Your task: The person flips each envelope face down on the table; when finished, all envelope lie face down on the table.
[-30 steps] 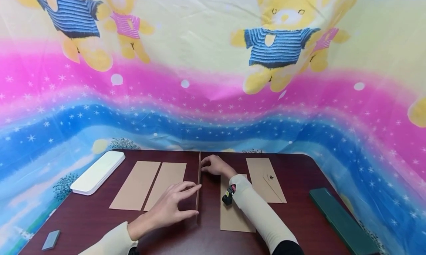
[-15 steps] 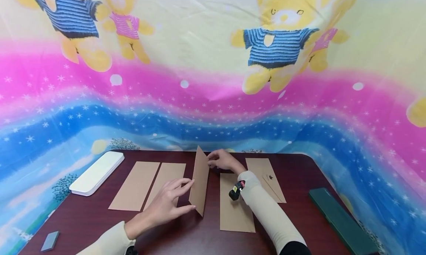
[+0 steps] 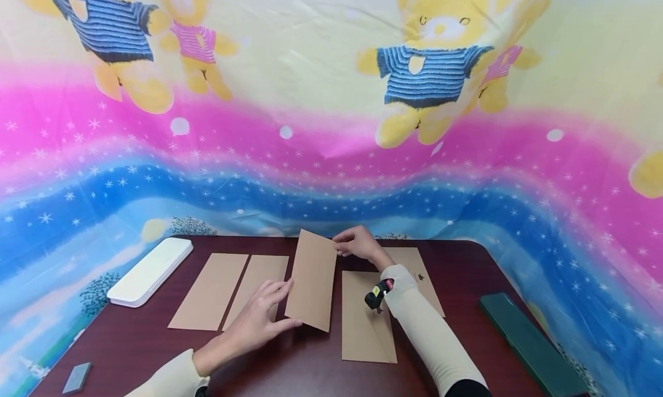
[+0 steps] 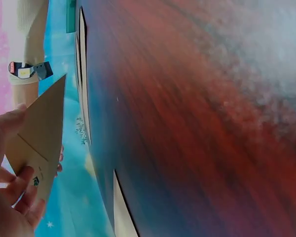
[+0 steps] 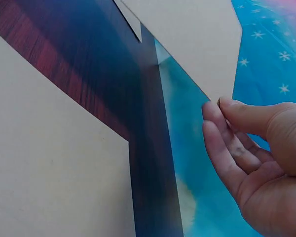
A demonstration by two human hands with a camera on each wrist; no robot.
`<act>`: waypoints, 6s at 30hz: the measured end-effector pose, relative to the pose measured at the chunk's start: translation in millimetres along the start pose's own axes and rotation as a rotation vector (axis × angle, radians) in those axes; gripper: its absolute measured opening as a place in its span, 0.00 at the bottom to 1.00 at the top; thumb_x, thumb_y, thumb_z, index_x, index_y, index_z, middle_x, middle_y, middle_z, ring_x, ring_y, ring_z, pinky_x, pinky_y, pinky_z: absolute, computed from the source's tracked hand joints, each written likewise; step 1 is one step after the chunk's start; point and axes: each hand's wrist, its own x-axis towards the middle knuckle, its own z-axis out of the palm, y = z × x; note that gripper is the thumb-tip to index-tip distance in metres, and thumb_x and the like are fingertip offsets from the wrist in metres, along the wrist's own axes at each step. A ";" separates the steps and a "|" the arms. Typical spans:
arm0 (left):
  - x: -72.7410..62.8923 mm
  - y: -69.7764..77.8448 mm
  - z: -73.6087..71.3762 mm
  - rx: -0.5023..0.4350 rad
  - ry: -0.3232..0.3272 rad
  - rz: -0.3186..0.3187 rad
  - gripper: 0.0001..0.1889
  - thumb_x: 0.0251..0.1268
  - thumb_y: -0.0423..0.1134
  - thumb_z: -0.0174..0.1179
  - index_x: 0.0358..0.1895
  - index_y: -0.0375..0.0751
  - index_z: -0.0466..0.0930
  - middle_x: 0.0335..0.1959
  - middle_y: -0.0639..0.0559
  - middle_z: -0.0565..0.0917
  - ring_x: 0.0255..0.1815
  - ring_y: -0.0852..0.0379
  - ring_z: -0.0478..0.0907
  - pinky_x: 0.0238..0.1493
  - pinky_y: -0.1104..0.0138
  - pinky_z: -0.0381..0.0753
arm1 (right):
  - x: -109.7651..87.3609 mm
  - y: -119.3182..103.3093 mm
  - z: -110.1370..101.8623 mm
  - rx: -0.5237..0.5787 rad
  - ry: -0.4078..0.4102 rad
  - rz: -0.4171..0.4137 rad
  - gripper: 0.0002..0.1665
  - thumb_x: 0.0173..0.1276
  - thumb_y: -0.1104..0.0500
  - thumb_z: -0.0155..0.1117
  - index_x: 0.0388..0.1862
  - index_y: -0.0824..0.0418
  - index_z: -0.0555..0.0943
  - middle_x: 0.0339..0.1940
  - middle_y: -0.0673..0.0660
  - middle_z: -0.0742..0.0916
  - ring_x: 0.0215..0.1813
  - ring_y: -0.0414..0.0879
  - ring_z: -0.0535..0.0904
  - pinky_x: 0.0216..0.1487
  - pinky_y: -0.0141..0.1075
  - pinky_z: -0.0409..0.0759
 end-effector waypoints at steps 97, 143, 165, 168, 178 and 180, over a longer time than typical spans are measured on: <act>35.9 69.4 73.7 0.453 -0.425 0.175 0.23 0.51 0.73 0.69 0.18 0.61 0.80 0.38 0.64 0.81 0.48 0.57 0.74 0.49 0.66 0.71 | -74.6 22.5 -60.7 -0.686 -0.141 0.127 0.11 0.64 0.53 0.77 0.39 0.55 0.85 0.48 0.56 0.88 0.43 0.45 0.80 0.60 0.57 0.72; 40.8 69.4 67.9 0.312 -0.454 0.070 0.49 0.55 0.70 0.69 0.73 0.39 0.73 0.60 0.54 0.86 0.68 0.48 0.76 0.70 0.59 0.72 | -50.4 9.4 -47.1 -0.095 -0.173 -0.230 0.20 0.76 0.56 0.64 0.65 0.54 0.81 0.63 0.65 0.85 0.68 0.60 0.80 0.60 0.31 0.81; 45.8 82.1 51.5 0.184 -0.127 0.230 0.35 0.60 0.64 0.69 0.70 0.56 0.78 0.54 0.58 0.82 0.51 0.61 0.75 0.54 0.68 0.76 | -44.2 17.1 -41.1 -0.116 -0.151 -0.276 0.23 0.77 0.58 0.63 0.69 0.53 0.78 0.62 0.63 0.87 0.67 0.55 0.82 0.64 0.42 0.82; 45.6 82.4 50.7 0.178 -0.127 0.232 0.35 0.60 0.63 0.70 0.70 0.56 0.78 0.54 0.58 0.82 0.50 0.62 0.75 0.54 0.68 0.76 | -44.2 22.3 -37.8 -0.134 -0.148 -0.289 0.24 0.77 0.60 0.62 0.70 0.56 0.77 0.61 0.63 0.87 0.66 0.58 0.82 0.66 0.52 0.79; 46.4 82.4 50.5 0.182 -0.130 0.228 0.35 0.61 0.64 0.69 0.71 0.57 0.77 0.55 0.58 0.82 0.51 0.61 0.75 0.55 0.67 0.76 | -40.0 39.8 -22.2 -0.237 -0.172 -0.217 0.18 0.78 0.60 0.60 0.62 0.64 0.82 0.58 0.61 0.89 0.52 0.41 0.84 0.47 0.32 0.81; 46.4 82.7 49.6 0.175 -0.143 0.216 0.35 0.61 0.64 0.69 0.71 0.57 0.77 0.56 0.58 0.82 0.52 0.61 0.75 0.56 0.67 0.76 | -39.3 42.1 -19.1 -0.258 -0.178 -0.177 0.18 0.78 0.61 0.60 0.62 0.63 0.83 0.57 0.59 0.90 0.46 0.39 0.83 0.44 0.31 0.79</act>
